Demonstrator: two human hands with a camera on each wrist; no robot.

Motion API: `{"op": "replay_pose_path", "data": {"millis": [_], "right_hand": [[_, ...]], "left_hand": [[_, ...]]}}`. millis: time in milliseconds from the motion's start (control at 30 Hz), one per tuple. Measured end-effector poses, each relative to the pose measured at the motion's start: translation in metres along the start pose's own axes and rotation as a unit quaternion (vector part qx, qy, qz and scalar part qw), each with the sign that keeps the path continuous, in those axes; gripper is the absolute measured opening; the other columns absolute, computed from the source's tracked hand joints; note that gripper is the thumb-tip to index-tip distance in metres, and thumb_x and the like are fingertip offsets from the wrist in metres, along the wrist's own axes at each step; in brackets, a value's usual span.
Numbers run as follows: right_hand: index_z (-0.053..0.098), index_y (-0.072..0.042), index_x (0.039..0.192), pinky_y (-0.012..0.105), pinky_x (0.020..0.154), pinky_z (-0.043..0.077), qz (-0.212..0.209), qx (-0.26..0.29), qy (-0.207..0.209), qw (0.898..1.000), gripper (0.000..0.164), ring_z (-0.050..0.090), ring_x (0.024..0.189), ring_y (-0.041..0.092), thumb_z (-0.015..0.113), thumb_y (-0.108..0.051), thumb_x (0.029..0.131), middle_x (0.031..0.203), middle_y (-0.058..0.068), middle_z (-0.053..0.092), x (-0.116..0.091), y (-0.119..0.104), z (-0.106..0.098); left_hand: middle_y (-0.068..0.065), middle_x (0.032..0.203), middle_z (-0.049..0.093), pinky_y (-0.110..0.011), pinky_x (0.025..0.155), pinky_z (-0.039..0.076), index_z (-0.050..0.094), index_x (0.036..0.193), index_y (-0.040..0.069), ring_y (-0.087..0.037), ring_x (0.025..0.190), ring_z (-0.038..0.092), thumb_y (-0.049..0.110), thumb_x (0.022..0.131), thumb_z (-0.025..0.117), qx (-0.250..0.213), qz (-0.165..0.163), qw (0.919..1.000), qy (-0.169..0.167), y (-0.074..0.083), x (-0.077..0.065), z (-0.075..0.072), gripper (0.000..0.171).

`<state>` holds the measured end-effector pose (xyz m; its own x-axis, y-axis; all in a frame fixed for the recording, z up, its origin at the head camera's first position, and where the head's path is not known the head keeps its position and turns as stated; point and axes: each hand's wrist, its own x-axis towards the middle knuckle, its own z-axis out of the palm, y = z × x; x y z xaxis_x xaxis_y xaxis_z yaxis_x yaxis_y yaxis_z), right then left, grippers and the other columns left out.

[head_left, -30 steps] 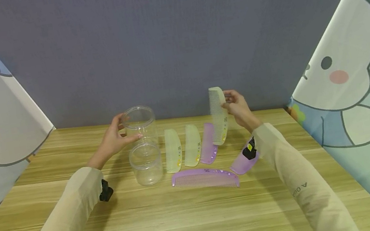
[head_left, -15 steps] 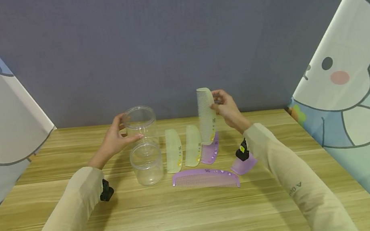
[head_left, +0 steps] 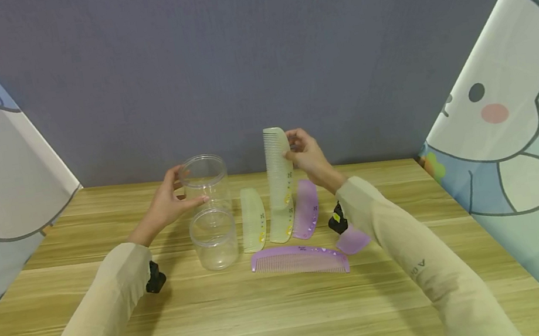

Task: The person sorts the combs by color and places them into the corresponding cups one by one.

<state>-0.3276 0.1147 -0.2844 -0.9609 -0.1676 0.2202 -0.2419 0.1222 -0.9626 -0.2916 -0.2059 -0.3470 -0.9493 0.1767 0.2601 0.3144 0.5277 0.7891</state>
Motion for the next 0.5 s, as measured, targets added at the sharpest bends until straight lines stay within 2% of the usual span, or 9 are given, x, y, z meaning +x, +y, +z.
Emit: {"op": "replay_pose_path", "data": {"millis": [267, 500], "right_hand": [[0.047, -0.002, 0.118, 0.028, 0.073, 0.047, -0.029, -0.004, -0.007, 1.000, 0.034, 0.052, 0.085, 0.015, 0.054, 0.006, 0.086, 0.097, 0.005, 0.055, 0.004, -0.011, 0.018], [0.051, -0.007, 0.113, 0.027, 0.067, 0.046, -0.038, 0.000, -0.005, 0.999, 0.031, 0.054, 0.084, 0.015, 0.056, 0.006, 0.085, 0.096, 0.004, 0.057, 0.011, -0.022, 0.030]], "left_hand": [[-0.019, 0.144, 0.031, -0.055, 0.097, 0.041, 0.012, 0.144, 0.006, -0.043, 0.128, 0.034, 0.033, 0.072, 0.077, -0.001, 0.003, 1.0000, 0.000, -0.001, 0.000, 0.000, 0.100], [-0.019, 0.144, 0.032, -0.055, 0.096, 0.042, 0.013, 0.143, 0.006, -0.043, 0.127, 0.034, 0.032, 0.072, 0.077, 0.001, 0.007, 1.0000, 0.003, -0.001, 0.000, 0.000, 0.100]]}}
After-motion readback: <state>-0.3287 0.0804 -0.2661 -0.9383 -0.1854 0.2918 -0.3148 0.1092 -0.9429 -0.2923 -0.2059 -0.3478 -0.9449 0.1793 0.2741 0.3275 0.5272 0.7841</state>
